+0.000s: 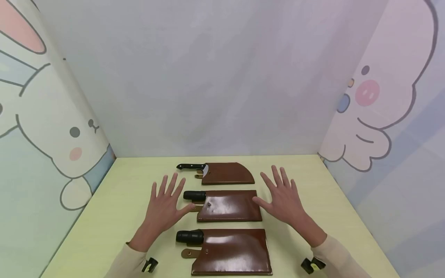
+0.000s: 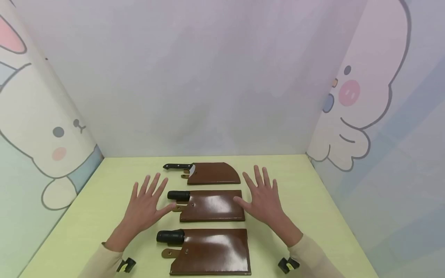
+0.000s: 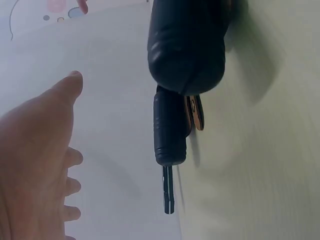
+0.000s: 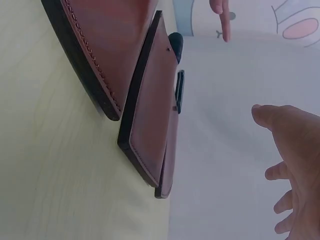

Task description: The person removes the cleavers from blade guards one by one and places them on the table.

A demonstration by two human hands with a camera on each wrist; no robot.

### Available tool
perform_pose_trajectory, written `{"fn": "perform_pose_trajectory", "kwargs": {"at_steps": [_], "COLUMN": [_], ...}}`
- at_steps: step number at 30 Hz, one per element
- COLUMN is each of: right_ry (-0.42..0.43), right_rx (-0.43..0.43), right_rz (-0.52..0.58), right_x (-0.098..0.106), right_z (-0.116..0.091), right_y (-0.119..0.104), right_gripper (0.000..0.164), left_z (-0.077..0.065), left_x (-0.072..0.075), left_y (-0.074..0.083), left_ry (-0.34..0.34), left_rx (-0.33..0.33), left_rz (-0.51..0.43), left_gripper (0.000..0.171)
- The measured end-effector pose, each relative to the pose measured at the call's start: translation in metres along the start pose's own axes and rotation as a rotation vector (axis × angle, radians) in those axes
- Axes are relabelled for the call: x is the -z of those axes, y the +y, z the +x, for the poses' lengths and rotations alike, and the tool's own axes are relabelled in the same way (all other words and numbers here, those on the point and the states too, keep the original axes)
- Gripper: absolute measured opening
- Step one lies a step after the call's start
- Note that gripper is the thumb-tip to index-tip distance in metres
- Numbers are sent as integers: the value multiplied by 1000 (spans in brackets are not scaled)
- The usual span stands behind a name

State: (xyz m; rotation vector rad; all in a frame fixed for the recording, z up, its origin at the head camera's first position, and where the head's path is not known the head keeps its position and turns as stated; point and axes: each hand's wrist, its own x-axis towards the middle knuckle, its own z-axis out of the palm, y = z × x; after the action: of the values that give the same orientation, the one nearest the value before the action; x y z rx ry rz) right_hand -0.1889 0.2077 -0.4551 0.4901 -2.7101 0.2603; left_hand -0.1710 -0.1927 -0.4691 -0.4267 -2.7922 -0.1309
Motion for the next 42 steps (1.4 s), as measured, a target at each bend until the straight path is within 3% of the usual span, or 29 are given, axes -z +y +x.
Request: {"fn": "perform_pose_trajectory", "kwargs": {"at_steps": [3,10,17,25,33,42], "right_ry": [-1,-29,-42,-34,-105,-188], "right_rx": [12,67,138,223,222,193], "right_rz": [1,65,92,120,176,225], "right_x": [2,9,10,7,-3,-14], "right_z": [-3,-12,-23,-42,-65,-88], "right_y": [-1,-9,-18,-30,-38,-37], "right_gripper": [88,87,87,89,94,102], "left_z": [-4,-16,-27,-44,-56,-64], "left_x": [2,11,15,14,11,5], "left_y": [4,14,21,24,24,16], "left_ry": [-17,16,-61,-103,-114,-205], "left_rx": [-2,-48,-59,-74,-72,-75], "left_rz": [-5,-42,-66,-87,-114,-163], "left_gripper": [92,92,93,91,85,84]}}
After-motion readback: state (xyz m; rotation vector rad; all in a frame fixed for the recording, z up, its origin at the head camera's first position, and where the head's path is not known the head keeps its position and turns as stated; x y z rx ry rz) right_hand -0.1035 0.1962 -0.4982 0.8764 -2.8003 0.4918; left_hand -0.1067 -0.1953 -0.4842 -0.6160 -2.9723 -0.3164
